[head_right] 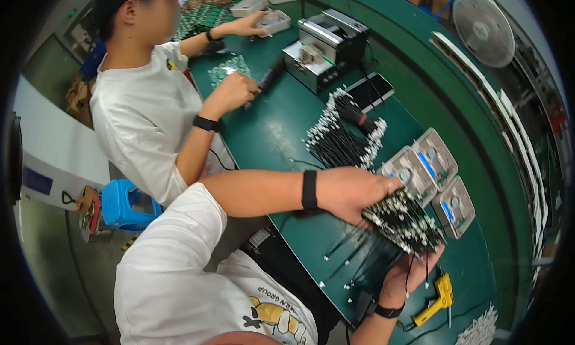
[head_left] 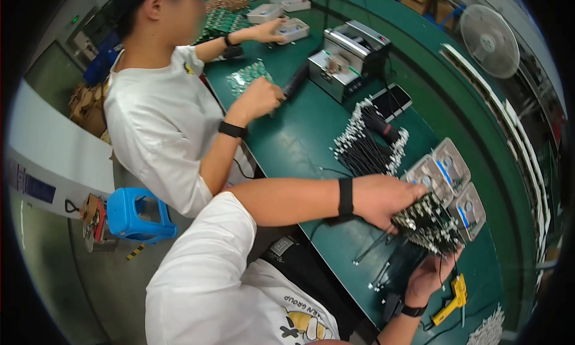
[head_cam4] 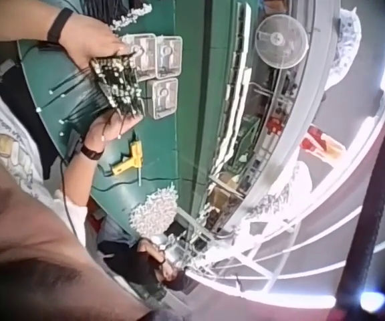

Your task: The person connects wires to circuit boards, stacks the boards, and then uses a glue gun to secure batteries inside plastic housings.

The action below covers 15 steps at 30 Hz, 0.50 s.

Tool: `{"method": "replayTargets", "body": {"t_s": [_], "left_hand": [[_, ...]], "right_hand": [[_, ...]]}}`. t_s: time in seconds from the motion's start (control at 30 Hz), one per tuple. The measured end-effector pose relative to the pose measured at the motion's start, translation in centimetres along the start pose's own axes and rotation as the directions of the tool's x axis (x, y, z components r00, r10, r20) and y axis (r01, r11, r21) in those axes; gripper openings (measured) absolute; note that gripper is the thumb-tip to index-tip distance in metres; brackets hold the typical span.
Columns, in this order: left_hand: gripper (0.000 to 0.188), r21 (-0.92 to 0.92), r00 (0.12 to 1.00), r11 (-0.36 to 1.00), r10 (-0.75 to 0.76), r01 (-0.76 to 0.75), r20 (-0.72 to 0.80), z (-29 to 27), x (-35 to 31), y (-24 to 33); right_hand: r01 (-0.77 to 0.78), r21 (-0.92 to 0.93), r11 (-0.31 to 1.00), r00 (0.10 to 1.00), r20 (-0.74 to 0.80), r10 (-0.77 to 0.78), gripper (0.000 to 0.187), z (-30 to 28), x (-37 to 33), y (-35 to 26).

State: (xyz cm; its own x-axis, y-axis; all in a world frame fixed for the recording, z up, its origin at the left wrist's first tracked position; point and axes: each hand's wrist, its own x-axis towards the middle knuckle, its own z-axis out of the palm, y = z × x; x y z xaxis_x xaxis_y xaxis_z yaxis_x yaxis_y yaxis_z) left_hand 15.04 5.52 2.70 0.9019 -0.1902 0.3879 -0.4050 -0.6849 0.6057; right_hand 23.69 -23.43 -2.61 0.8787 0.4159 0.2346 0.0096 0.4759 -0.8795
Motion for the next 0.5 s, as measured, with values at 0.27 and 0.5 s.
{"method": "replayTargets", "body": {"t_s": [0.27, 0.5], "left_hand": [[0.092, -0.013, 0.990, 0.994, -0.104, 0.106, 0.095, -0.4, -0.2, 0.0], [0.106, -0.123, 0.986, 0.981, -0.137, 0.148, 0.090, -0.2, 0.1, 0.4]], "right_hand": [[-0.061, -0.014, 0.998, 0.998, -0.014, 0.061, 0.082, 2.7, 0.8, -1.7], [-0.106, -0.045, 0.993, 0.988, -0.115, 0.101, 0.087, 2.6, 0.8, -2.1]]}}
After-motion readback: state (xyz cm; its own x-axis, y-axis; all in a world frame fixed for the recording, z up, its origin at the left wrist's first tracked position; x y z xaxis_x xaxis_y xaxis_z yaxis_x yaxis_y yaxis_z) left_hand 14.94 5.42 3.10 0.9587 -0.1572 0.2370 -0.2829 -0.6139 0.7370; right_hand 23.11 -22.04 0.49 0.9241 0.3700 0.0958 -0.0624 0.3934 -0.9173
